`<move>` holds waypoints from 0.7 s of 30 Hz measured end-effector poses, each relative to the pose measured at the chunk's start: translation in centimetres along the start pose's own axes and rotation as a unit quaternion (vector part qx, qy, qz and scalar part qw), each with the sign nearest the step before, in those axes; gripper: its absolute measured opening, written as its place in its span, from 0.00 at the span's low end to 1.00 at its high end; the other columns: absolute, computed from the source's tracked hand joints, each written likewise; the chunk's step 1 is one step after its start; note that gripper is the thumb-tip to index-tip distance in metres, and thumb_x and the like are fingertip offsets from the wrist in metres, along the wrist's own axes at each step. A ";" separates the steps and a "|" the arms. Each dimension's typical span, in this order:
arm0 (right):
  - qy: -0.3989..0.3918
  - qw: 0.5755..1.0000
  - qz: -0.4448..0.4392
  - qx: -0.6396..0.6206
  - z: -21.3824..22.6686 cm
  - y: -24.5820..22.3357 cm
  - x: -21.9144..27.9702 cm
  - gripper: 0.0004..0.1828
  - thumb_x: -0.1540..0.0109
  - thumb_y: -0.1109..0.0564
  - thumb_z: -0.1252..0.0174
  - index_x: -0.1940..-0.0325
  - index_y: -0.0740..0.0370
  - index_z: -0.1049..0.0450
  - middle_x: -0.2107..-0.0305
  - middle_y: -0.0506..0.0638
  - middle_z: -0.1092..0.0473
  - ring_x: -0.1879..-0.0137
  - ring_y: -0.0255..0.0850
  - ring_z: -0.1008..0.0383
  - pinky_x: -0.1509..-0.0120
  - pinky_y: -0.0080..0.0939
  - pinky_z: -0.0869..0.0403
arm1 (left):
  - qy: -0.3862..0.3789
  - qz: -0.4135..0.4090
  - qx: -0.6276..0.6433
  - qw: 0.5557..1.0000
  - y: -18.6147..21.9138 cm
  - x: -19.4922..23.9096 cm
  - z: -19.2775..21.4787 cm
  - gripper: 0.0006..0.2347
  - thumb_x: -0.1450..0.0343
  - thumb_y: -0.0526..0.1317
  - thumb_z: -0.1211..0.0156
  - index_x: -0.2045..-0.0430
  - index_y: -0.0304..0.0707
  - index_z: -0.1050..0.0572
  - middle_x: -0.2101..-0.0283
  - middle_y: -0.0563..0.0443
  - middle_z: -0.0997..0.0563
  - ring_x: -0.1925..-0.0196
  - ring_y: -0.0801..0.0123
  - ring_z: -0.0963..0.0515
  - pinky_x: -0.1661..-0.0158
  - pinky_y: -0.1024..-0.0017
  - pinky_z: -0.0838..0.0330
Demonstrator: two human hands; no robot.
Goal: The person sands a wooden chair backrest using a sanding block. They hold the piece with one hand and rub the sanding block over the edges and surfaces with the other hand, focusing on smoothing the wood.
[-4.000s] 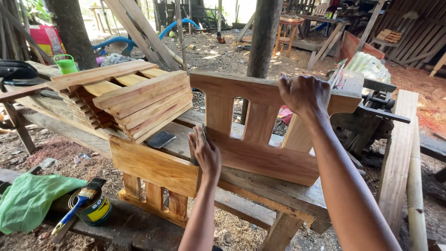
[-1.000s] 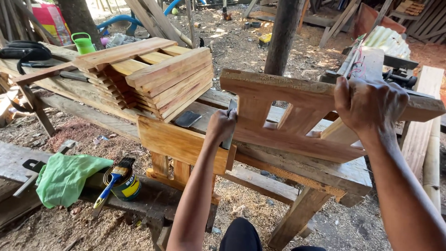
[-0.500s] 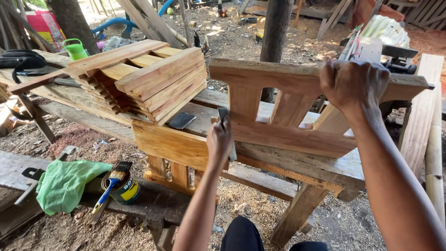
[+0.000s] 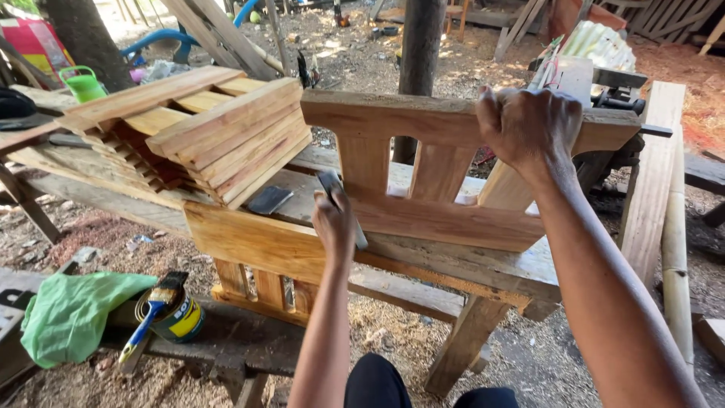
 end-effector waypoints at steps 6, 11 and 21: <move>-0.017 0.998 -0.012 0.054 -2.2 1.0 -0.4 0.42 0.23 0.33 0.60 0.87 0.53 0.30 0.93 0.46 0.43 0.86 0.42 0.46 0.77 0.48 0.43 | 0.105 -0.125 0.009 0.987 -2.5 1.9 -2.1 0.19 0.21 0.48 0.58 0.75 0.34 0.25 0.72 0.40 0.25 0.70 0.60 0.22 0.68 0.55 0.25; 0.010 1.000 0.002 0.011 -1.2 0.4 0.5 0.39 0.24 0.33 0.62 0.87 0.49 0.35 0.94 0.42 0.50 0.88 0.37 0.53 0.77 0.47 0.47 | 0.050 -0.043 0.030 0.997 -1.5 -0.8 -0.6 0.20 0.21 0.49 0.58 0.74 0.31 0.26 0.76 0.44 0.23 0.74 0.57 0.21 0.69 0.56 0.24; -0.030 0.999 -0.015 0.034 -3.3 1.5 -1.0 0.42 0.22 0.32 0.62 0.85 0.53 0.31 0.92 0.44 0.45 0.86 0.41 0.48 0.77 0.49 0.45 | -0.065 -0.026 0.031 0.997 -7.5 6.6 -0.3 0.22 0.21 0.54 0.62 0.67 0.35 0.25 0.74 0.46 0.25 0.82 0.72 0.30 0.81 0.67 0.30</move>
Point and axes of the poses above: each hand's wrist, its own x-axis away from the middle knuckle, its own z-axis out of the back of the hand, y = z × x, the point moved 3 cm from there along -x, towards the middle knuckle
